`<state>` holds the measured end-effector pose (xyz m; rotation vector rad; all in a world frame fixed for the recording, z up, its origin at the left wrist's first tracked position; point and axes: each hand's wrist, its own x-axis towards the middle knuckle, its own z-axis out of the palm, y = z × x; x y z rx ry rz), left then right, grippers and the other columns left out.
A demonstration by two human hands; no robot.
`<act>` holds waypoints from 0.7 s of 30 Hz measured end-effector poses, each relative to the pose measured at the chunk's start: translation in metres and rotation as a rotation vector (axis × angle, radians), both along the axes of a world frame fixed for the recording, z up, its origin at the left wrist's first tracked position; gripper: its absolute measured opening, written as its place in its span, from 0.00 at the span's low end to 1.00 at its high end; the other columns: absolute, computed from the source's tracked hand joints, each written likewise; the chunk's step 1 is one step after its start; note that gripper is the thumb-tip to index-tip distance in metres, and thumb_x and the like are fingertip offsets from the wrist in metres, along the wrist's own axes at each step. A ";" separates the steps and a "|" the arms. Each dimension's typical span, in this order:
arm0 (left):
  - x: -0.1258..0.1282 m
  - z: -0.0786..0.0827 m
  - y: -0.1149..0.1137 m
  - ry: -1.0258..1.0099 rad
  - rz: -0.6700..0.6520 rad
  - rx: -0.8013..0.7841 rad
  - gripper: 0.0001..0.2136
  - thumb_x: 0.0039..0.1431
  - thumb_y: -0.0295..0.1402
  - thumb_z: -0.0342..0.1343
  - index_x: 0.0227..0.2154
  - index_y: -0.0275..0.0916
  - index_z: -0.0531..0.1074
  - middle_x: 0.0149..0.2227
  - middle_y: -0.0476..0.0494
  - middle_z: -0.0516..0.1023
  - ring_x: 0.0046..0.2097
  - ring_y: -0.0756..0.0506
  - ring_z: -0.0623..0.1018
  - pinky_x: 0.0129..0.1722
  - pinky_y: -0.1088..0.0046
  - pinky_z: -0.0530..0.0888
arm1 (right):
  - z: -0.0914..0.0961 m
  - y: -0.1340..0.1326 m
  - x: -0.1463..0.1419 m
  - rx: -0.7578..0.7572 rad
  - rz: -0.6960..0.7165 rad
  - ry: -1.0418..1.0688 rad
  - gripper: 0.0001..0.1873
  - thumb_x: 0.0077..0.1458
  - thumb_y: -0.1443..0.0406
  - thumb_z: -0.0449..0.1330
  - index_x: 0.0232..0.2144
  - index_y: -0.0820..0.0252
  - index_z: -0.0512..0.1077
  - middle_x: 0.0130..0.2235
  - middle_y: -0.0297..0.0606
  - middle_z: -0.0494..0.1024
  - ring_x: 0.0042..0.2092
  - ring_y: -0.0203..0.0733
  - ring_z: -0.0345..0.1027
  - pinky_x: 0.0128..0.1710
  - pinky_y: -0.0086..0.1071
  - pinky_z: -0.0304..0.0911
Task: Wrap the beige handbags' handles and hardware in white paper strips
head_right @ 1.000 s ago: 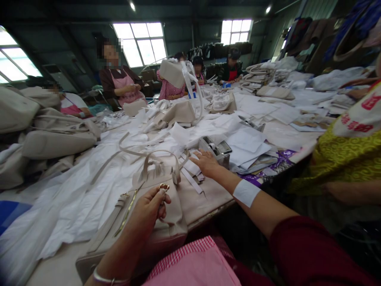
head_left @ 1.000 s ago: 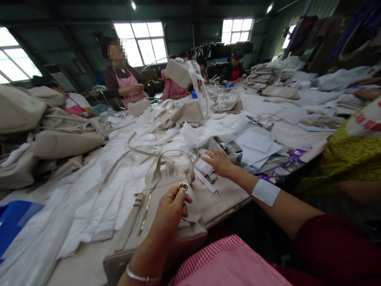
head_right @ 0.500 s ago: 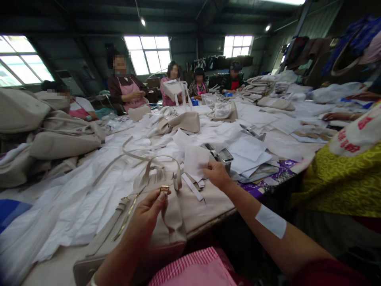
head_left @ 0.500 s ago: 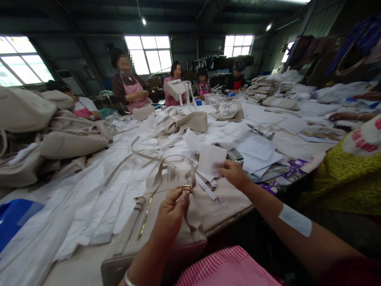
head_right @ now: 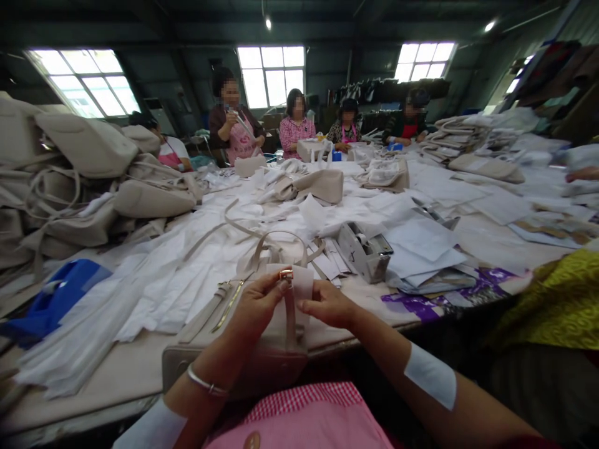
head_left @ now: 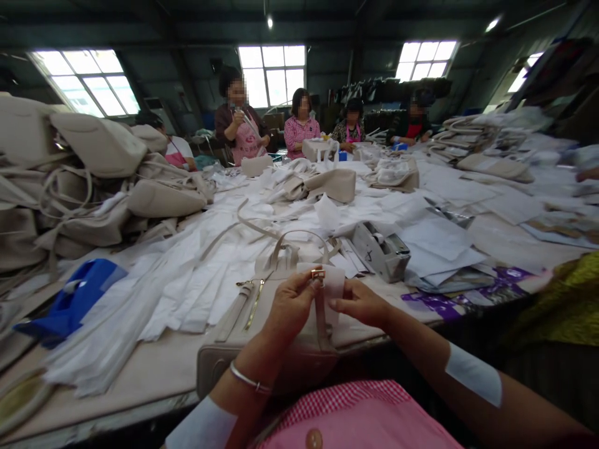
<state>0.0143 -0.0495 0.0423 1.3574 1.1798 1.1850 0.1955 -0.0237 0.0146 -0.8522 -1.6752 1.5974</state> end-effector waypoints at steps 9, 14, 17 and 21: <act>-0.002 -0.001 0.002 0.074 0.046 -0.002 0.42 0.50 0.38 0.66 0.66 0.36 0.53 0.31 0.49 0.79 0.32 0.49 0.75 0.33 0.75 0.72 | 0.024 0.007 -0.016 0.011 -0.292 -0.053 0.19 0.50 0.52 0.65 0.26 0.65 0.76 0.24 0.33 0.71 0.26 0.33 0.59 0.24 0.27 0.52; -0.007 -0.004 0.008 -0.399 -0.136 -0.229 0.24 0.56 0.50 0.58 0.45 0.35 0.77 0.35 0.41 0.80 0.34 0.46 0.77 0.33 0.72 0.73 | 0.032 0.011 -0.011 0.034 -0.339 0.029 0.19 0.49 0.53 0.65 0.24 0.64 0.74 0.24 0.32 0.69 0.26 0.32 0.58 0.24 0.28 0.51; -0.009 -0.004 0.011 -0.468 -0.147 -0.340 0.23 0.55 0.53 0.57 0.38 0.36 0.79 0.29 0.43 0.79 0.28 0.47 0.75 0.28 0.73 0.71 | 0.039 0.013 -0.008 0.048 -0.303 0.044 0.18 0.49 0.53 0.65 0.26 0.64 0.75 0.25 0.32 0.70 0.26 0.32 0.58 0.24 0.28 0.52; -0.010 -0.002 0.010 -0.282 -0.253 -0.353 0.22 0.51 0.52 0.62 0.37 0.35 0.79 0.28 0.45 0.78 0.28 0.49 0.73 0.28 0.75 0.70 | 0.045 0.014 -0.008 0.113 -0.293 -0.045 0.18 0.50 0.54 0.64 0.23 0.64 0.72 0.23 0.30 0.65 0.25 0.31 0.55 0.23 0.28 0.49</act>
